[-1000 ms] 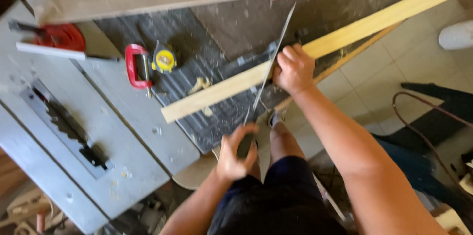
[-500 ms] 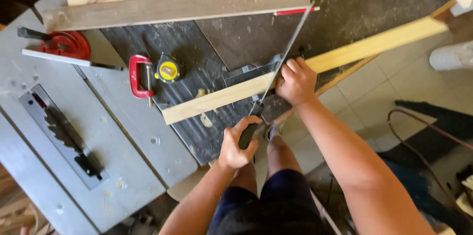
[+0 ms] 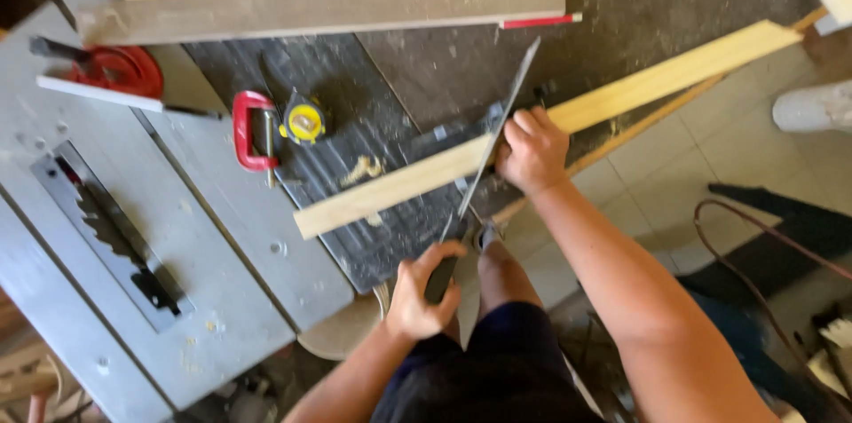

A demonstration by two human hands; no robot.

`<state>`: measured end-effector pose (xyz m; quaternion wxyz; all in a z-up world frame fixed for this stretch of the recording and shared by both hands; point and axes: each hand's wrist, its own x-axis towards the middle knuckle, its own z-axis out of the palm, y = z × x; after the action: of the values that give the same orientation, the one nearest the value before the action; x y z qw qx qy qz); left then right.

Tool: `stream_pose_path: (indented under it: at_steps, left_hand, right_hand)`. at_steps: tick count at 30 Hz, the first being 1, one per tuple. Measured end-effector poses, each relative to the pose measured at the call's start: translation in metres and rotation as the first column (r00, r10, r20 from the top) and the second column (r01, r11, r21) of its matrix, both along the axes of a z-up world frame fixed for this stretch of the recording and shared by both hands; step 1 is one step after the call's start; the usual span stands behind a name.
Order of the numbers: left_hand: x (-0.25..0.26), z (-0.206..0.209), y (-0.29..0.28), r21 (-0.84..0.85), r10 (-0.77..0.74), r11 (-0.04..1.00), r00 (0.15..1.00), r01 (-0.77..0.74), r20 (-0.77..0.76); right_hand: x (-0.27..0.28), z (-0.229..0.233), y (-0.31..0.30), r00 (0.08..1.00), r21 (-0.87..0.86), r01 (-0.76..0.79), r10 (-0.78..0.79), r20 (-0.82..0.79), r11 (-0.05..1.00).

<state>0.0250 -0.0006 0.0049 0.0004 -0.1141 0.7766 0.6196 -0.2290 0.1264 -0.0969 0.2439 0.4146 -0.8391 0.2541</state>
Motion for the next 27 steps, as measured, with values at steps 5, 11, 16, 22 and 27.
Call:
stream_pose_path:
  at_steps: [5, 11, 16, 22, 27]
  left_hand:
    - [-0.058, -0.035, -0.008, 0.038, 0.149, 0.989, 0.966, -0.145, -0.213]
    - [-0.004, -0.027, -0.002, 0.044, 0.122, 0.992, 0.99, -0.119, -0.072]
    - [-0.03, -0.024, -0.003, 0.056, 0.151, 0.988, 0.978, -0.145, -0.146]
    - [-0.005, -0.014, 0.005, 0.059, 0.123, 0.991, 0.989, -0.118, -0.088]
    - [-0.039, -0.018, -0.01, 0.082, 0.15, 0.987, 0.97, -0.136, -0.192]
  right_hand:
    - [-0.035, -0.019, -0.002, 0.988, -0.051, -0.028, 0.02, -0.153, 0.998]
    - [-0.02, -0.018, 0.004, 0.99, -0.063, 0.026, -0.035, -0.136, 0.998]
    - [-0.016, -0.03, 0.002, 0.987, -0.051, 0.021, -0.029, -0.161, 0.998]
    - [0.002, -0.015, 0.002, 0.996, -0.039, -0.079, 0.077, -0.055, 0.996]
    - [-0.012, -0.018, 0.0, 0.992, -0.065, -0.054, 0.046, -0.115, 0.996]
